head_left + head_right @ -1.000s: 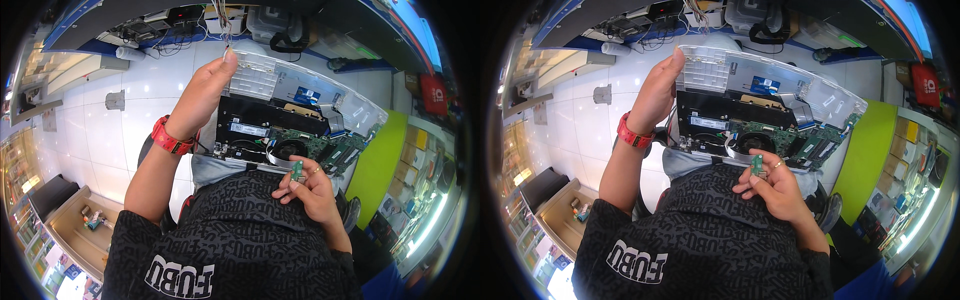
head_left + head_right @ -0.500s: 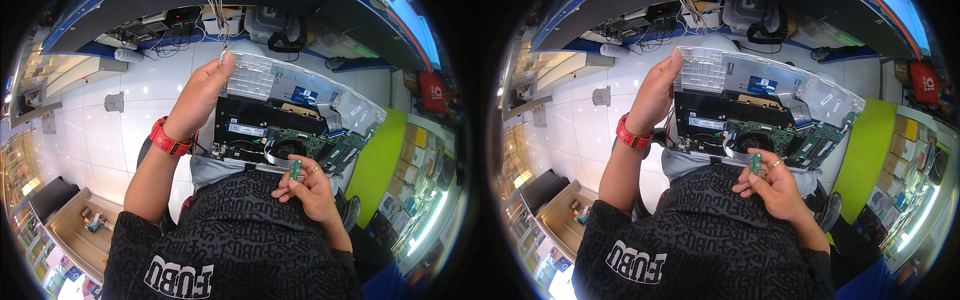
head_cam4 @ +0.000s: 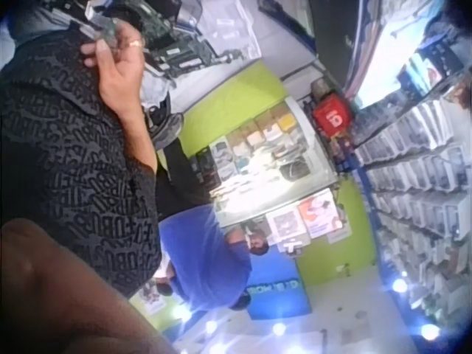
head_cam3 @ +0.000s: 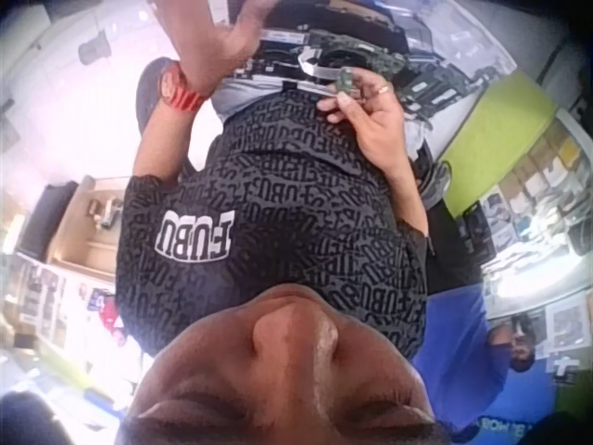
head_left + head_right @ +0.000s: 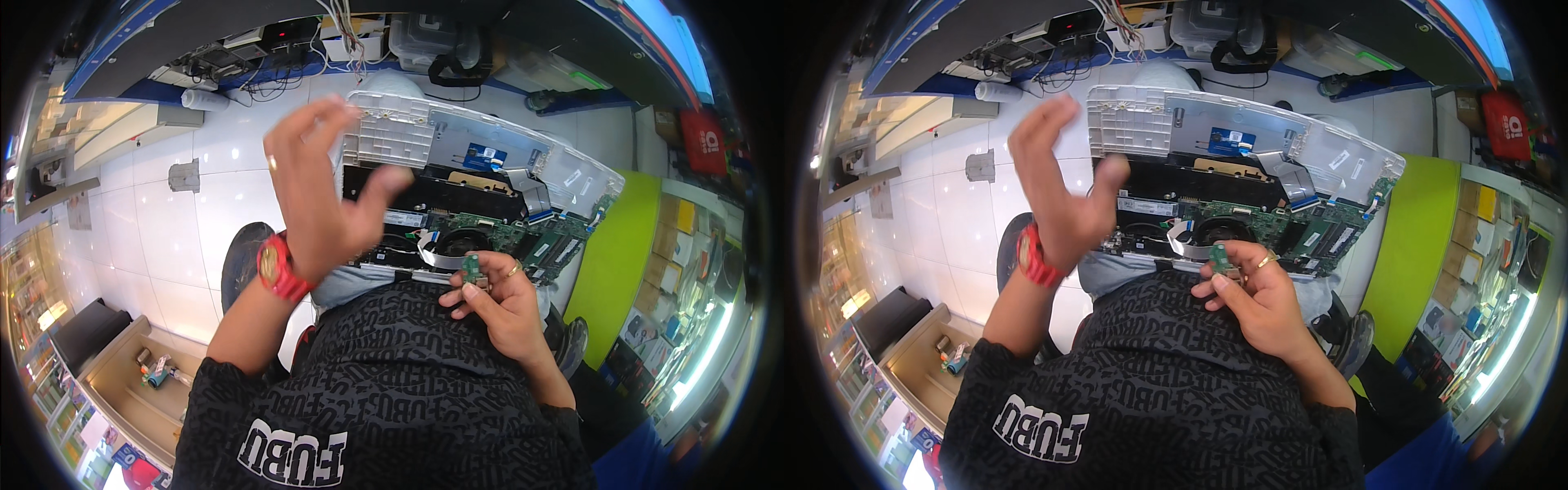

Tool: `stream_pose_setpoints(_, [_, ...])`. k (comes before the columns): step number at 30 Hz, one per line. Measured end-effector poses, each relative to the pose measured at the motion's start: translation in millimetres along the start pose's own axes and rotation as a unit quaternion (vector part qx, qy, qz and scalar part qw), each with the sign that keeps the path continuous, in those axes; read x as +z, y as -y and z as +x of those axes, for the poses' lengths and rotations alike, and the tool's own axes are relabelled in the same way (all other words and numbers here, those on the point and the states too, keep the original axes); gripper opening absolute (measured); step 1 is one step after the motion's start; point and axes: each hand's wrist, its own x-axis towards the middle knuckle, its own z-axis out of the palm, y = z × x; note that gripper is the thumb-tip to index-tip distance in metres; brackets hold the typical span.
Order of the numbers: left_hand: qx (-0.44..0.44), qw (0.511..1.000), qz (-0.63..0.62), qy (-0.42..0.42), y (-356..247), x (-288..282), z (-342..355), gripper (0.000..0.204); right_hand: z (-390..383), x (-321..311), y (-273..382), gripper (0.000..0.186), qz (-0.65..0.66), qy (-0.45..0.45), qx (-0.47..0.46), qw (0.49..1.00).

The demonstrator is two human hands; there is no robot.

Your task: The person uses tweezers and their hands to handle internal laptop components, including connecting ribbon cables and placing a small circuit board into the laptop chassis.

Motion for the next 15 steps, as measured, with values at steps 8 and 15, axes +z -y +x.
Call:
stream_pose_setpoints(8, [0.024,0.921,-0.179,0.344,-53.5,-4.4,-29.1,0.047,7.1,-4.6,-1.2,0.031,-0.049,-0.022,-0.057,0.997])
stream_pose_setpoints(15, [-0.106,0.883,-0.296,0.348,-62.1,-3.1,-26.4,0.034,11.2,2.8,-0.4,0.028,-0.156,-0.036,-0.154,0.975])
